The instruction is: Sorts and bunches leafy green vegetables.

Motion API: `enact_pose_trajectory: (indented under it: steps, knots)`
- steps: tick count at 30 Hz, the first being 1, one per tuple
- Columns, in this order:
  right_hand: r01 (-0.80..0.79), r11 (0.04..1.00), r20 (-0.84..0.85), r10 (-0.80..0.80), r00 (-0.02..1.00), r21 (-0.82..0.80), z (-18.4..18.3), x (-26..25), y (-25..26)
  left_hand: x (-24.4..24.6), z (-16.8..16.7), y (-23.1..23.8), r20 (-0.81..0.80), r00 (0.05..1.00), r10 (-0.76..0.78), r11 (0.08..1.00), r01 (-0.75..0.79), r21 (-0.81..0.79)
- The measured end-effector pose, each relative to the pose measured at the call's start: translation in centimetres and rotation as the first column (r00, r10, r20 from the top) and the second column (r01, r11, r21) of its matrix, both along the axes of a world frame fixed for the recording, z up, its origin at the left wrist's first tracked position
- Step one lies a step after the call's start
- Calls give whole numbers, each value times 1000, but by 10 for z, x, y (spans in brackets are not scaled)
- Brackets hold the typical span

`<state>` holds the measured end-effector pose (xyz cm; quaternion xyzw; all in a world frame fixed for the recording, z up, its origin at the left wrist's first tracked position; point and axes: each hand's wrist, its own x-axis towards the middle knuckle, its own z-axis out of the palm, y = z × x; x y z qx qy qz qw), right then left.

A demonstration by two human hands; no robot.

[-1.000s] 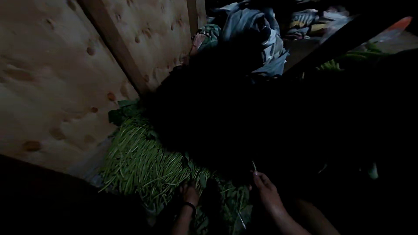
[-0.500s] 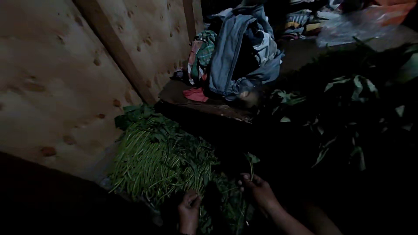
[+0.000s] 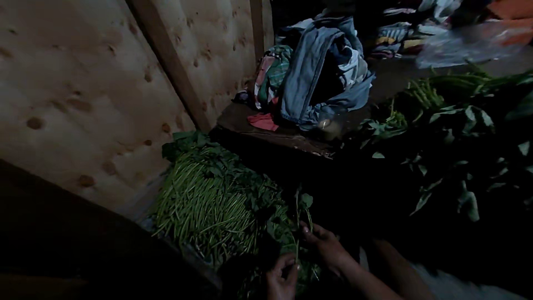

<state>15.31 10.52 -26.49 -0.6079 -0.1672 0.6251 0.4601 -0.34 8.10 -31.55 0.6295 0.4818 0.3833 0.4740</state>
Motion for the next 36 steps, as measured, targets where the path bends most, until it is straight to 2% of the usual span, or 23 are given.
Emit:
enact_pose_trajectory:
  steps: [3,8,12,14,16,18,20,22,24,26,29,31,33,36]
  knots:
    - [-6,1000,12,6,1000,-21,-1,2,0,3,1,-2,-29,1000,-10,999,11,31]
    - [-32,998,49,34,998,-48,0,7,-4,14,2,-8,1,999,-45,998,45,-42]
    - [-21,998,61,24,998,-65,-10,19,-6,20,-9,9,39,967,-252,946,254,-203]
    - [96,994,76,-92,993,-58,-14,27,-6,18,-29,37,-90,945,-314,928,285,-240]
    - [208,977,71,-204,976,-50,-12,34,-6,11,-52,71,-329,916,-228,952,139,-273]
    - [253,966,58,-250,966,-54,-11,40,-7,-2,-81,104,-626,778,-59,968,-108,-225]
    - [246,968,31,-244,969,-52,-10,42,-9,-20,-109,128,-796,604,-25,951,-232,-206]
    - [199,979,-3,-199,980,-46,-10,41,-10,-32,-121,139,-858,496,-137,935,-220,-276]
    - [162,986,-36,-164,986,-48,-12,40,-11,-37,-119,142,-857,460,-231,919,-186,-348]
    - [169,984,-56,-172,984,-49,-13,39,-10,-39,-111,141,-844,491,-215,918,-193,-346]
    - [183,981,-86,-188,978,-63,-10,35,-9,-46,-96,129,-744,666,-54,935,-229,-272]
    - [171,983,-97,-177,979,-66,-7,31,-8,-50,-79,109,-584,809,63,940,-245,-238]
    - [153,987,-102,-158,982,-58,-5,29,-8,-48,-59,83,-336,922,192,934,-277,-228]
    - [150,989,-95,-151,984,-19,-8,27,-8,-40,-33,50,-81,959,271,923,-283,-261]
